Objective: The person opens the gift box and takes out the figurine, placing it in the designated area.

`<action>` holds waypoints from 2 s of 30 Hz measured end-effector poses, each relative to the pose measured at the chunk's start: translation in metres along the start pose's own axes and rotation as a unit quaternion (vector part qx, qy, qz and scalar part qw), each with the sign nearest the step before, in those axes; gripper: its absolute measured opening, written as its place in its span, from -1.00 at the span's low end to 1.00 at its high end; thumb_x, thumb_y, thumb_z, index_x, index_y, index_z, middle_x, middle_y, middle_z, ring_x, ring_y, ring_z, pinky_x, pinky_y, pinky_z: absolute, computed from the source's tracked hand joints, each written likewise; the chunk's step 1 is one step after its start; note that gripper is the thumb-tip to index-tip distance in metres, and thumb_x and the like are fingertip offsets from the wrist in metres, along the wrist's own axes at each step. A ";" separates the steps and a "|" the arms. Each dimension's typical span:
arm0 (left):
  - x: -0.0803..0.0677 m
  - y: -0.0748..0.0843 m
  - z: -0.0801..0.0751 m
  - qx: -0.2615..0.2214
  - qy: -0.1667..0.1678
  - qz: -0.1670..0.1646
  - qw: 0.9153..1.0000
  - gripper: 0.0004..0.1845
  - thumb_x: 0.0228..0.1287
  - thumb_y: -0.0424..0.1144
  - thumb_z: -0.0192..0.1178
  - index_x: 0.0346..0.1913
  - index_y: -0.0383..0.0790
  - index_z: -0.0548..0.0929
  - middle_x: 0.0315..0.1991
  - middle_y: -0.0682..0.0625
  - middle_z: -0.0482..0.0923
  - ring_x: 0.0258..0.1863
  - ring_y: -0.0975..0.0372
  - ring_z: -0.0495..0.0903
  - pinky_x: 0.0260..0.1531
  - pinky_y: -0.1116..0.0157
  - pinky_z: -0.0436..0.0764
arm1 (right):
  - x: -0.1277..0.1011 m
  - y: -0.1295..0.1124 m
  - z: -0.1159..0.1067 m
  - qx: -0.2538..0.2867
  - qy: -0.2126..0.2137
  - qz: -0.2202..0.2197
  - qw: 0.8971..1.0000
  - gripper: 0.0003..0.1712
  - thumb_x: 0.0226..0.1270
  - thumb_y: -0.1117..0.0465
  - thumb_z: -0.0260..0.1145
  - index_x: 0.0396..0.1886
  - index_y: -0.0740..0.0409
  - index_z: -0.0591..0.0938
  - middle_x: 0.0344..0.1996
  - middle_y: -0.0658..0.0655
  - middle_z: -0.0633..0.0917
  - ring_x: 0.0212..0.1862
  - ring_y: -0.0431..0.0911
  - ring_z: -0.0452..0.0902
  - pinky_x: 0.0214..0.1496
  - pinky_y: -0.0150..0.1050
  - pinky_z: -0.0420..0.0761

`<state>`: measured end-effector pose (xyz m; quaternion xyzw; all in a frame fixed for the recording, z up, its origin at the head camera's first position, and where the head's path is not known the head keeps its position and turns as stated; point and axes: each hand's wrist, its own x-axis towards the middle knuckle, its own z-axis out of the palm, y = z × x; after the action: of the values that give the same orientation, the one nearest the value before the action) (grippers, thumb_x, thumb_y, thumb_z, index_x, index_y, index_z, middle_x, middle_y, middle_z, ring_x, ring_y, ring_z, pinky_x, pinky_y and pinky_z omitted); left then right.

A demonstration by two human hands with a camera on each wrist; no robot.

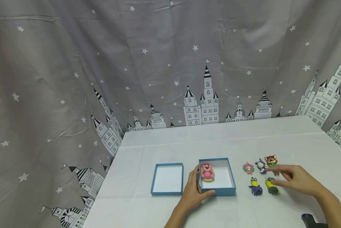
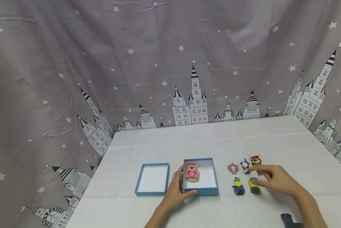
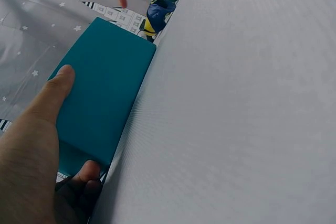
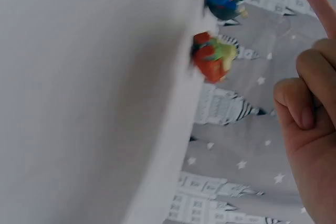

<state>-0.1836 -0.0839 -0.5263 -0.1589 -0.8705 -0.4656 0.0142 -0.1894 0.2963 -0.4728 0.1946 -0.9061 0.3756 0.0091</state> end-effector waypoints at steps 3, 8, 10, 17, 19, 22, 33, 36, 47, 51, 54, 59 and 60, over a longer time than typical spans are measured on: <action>0.000 0.001 0.000 0.001 0.001 0.005 1.000 0.11 -0.08 0.21 0.34 0.44 -0.09 -0.05 0.29 -0.09 0.15 -0.53 0.42 0.34 -0.50 0.46 0.42 | 0.005 -0.010 0.001 -0.001 0.037 -0.021 0.999 -0.63 0.01 0.13 0.46 -0.12 0.03 0.66 -0.75 -0.22 0.14 -0.66 -0.37 0.04 -0.65 -0.34 0.19; 0.000 0.001 0.000 0.010 0.005 0.003 1.000 0.11 -0.08 0.25 0.32 0.44 -0.08 -0.05 0.31 -0.06 0.15 -0.30 0.36 0.42 -0.24 0.39 0.48 | 0.017 -0.031 0.006 -0.005 0.083 -0.086 0.993 -0.68 -0.01 0.26 0.46 -0.19 -0.03 0.66 -0.77 -0.20 0.14 -0.67 -0.39 0.03 -0.61 -0.36 0.20; 0.000 0.001 0.001 0.011 0.005 0.002 1.000 0.11 -0.09 0.27 0.30 0.44 -0.08 -0.05 0.31 -0.06 0.14 -0.24 0.35 0.40 -0.15 0.36 0.46 | 0.024 -0.040 0.010 -0.002 0.094 -0.106 0.990 -0.69 0.01 0.30 0.44 -0.20 -0.04 0.66 -0.79 -0.18 0.14 -0.68 -0.39 0.01 -0.62 -0.38 0.22; 0.000 -0.001 0.001 0.004 0.000 -0.006 1.000 0.12 -0.10 0.26 0.32 0.45 -0.06 -0.06 0.32 -0.07 0.13 -0.47 0.41 0.35 -0.38 0.43 0.44 | 0.049 -0.067 0.036 0.025 0.083 -0.096 0.992 -0.73 0.07 0.20 0.42 -0.17 0.01 0.67 -0.79 -0.22 0.14 -0.70 -0.40 -0.01 -0.72 -0.41 0.19; 0.000 -0.001 0.000 0.002 -0.002 -0.008 1.000 0.12 -0.09 0.27 0.31 0.45 -0.05 -0.06 0.32 -0.07 0.12 -0.46 0.41 0.35 -0.37 0.44 0.43 | 0.056 -0.072 0.046 0.034 0.076 -0.088 0.993 -0.69 0.06 0.15 0.43 -0.14 0.02 0.66 -0.79 -0.22 0.13 -0.71 -0.39 -0.01 -0.73 -0.42 0.19; 0.000 -0.001 0.000 -0.002 -0.006 -0.011 1.000 0.11 -0.09 0.26 0.31 0.45 -0.05 -0.07 0.31 -0.06 0.13 -0.49 0.41 0.35 -0.44 0.45 0.43 | 0.067 -0.079 0.062 0.050 0.062 -0.082 0.993 -0.62 0.04 0.07 0.45 -0.10 0.01 0.65 -0.80 -0.23 0.12 -0.71 -0.38 -0.04 -0.73 -0.44 0.16; 0.000 0.000 -0.001 0.005 -0.003 -0.001 1.000 0.12 -0.07 0.26 0.30 0.44 -0.13 -0.06 0.32 -0.08 0.13 -0.39 0.39 0.40 -0.36 0.43 0.48 | 0.097 -0.106 0.113 0.071 0.063 -0.055 0.994 -0.58 0.05 0.04 0.43 -0.09 0.11 0.65 -0.85 -0.19 0.15 -0.76 -0.37 -0.05 -0.74 -0.45 0.06; 0.000 0.000 -0.001 0.004 -0.004 0.001 1.000 0.11 -0.06 0.25 0.30 0.44 -0.11 -0.06 0.31 -0.09 0.13 -0.50 0.42 0.36 -0.47 0.46 0.45 | 0.100 -0.108 0.125 0.033 0.073 -0.044 0.996 -0.60 0.07 0.06 0.42 -0.10 0.13 0.65 -0.83 -0.18 0.14 -0.74 -0.37 -0.07 -0.72 -0.44 0.06; 0.000 -0.001 -0.002 0.000 -0.003 0.018 1.000 0.09 -0.04 0.22 0.31 0.45 -0.11 -0.06 0.30 -0.10 0.14 -0.51 0.44 0.36 -0.50 0.47 0.45 | 0.102 -0.106 0.139 -0.077 0.046 -0.043 0.995 -0.41 -0.10 0.03 0.51 -0.02 0.14 0.62 -0.80 -0.16 0.22 -0.71 -0.31 0.04 -0.69 -0.43 0.08; 0.000 -0.001 -0.002 0.008 -0.001 0.023 1.000 0.09 -0.03 0.21 0.30 0.44 -0.14 -0.06 0.30 -0.14 0.14 -0.49 0.44 0.35 -0.44 0.46 0.45 | 0.102 -0.108 0.141 -0.097 0.027 -0.033 0.994 -0.32 -0.17 -0.08 0.52 0.02 0.08 0.62 -0.77 -0.16 0.30 -0.68 -0.29 0.14 -0.68 -0.41 0.14; -0.001 -0.001 -0.002 0.004 -0.002 0.026 1.000 0.08 -0.02 0.19 0.31 0.44 -0.14 -0.06 0.30 -0.16 0.13 -0.48 0.43 0.35 -0.43 0.44 0.45 | 0.102 -0.108 0.142 -0.120 0.022 -0.033 0.992 -0.25 -0.24 -0.14 0.52 0.03 0.06 0.61 -0.74 -0.16 0.34 -0.65 -0.27 0.17 -0.67 -0.39 0.18; -0.001 -0.001 -0.002 0.007 -0.001 0.026 1.000 0.07 -0.02 0.19 0.31 0.44 -0.13 -0.06 0.30 -0.16 0.13 -0.47 0.43 0.35 -0.41 0.44 0.44 | 0.102 -0.107 0.145 -0.162 0.029 -0.042 0.986 -0.20 -0.30 -0.17 0.54 0.01 0.08 0.61 -0.62 -0.08 0.55 -0.62 -0.25 0.23 -0.62 -0.35 0.28; -0.001 -0.001 -0.002 0.008 -0.001 0.025 1.000 0.07 -0.02 0.19 0.31 0.44 -0.13 -0.06 0.30 -0.16 0.13 -0.47 0.43 0.35 -0.41 0.44 0.44 | 0.102 -0.107 0.145 -0.167 0.031 -0.043 0.984 -0.20 -0.31 -0.16 0.55 0.01 0.09 0.61 -0.58 -0.06 0.59 -0.61 -0.25 0.25 -0.61 -0.34 0.31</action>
<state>-0.1831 -0.0860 -0.5259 -0.1808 -0.8698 -0.4583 0.0263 -0.2264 0.0933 -0.4877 0.2180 -0.9461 0.2237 0.0855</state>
